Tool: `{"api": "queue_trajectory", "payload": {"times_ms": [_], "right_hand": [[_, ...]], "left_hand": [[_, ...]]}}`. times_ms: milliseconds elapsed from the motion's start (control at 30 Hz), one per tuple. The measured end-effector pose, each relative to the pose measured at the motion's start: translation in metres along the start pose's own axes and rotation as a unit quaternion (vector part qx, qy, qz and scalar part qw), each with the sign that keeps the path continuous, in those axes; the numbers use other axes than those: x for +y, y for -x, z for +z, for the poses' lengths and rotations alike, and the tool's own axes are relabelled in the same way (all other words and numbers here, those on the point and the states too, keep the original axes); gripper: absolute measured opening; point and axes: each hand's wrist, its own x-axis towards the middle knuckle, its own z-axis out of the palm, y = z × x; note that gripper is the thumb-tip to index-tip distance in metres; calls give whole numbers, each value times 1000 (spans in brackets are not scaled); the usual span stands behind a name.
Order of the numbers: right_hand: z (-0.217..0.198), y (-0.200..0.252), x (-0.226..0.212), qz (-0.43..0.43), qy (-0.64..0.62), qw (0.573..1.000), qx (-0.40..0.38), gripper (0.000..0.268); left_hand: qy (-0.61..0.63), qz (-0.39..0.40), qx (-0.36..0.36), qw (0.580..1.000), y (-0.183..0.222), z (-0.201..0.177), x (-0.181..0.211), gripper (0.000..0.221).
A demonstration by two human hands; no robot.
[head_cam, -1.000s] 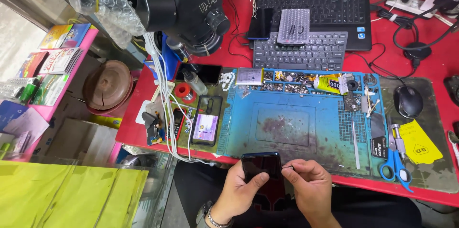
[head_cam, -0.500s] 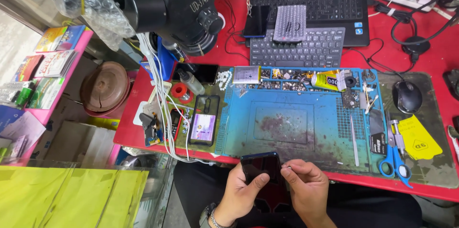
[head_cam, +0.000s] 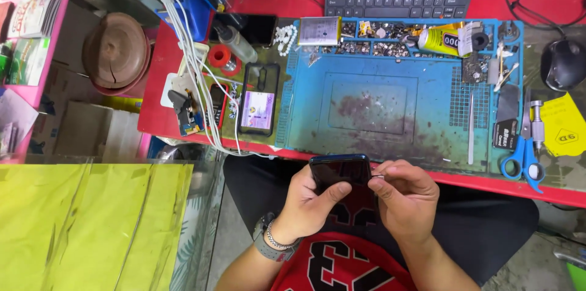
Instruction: The person applies adhesive from a tube to the edges of a smartphone back cover. They then align and press the cover onto the phone's chassis, securing the device.
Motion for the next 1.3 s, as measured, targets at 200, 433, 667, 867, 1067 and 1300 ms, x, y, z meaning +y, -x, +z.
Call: {"api": "queue_trajectory", "payload": {"times_ms": [200, 433, 667, 867, 1067, 1300], "right_hand": [[-7, 7, 2, -71, 91, 993, -22, 33], [-5, 11, -5, -55, 103, 993, 4, 25], [0, 8, -12, 72, 35, 996, 41, 19], [10, 4, -19, 71, 17, 997, 29, 16], [11, 4, -18, 92, -8, 995, 26, 15], [12, 5, -13, 50, 123, 989, 59, 15]], "left_hand": [[-5, -15, 10, 1000, 2, 1, 4, 24], [-18, -9, 19, 1000, 4, 3, 3, 23], [-22, -11, 25, 999, 4, 4, 2, 21], [-33, -9, 27, 999, 2, 4, 3, 21], [-32, -10, 29, 999, 1, 3, 4, 23], [-43, -13, 31, 999, -1, 2, 7, 24]]}}
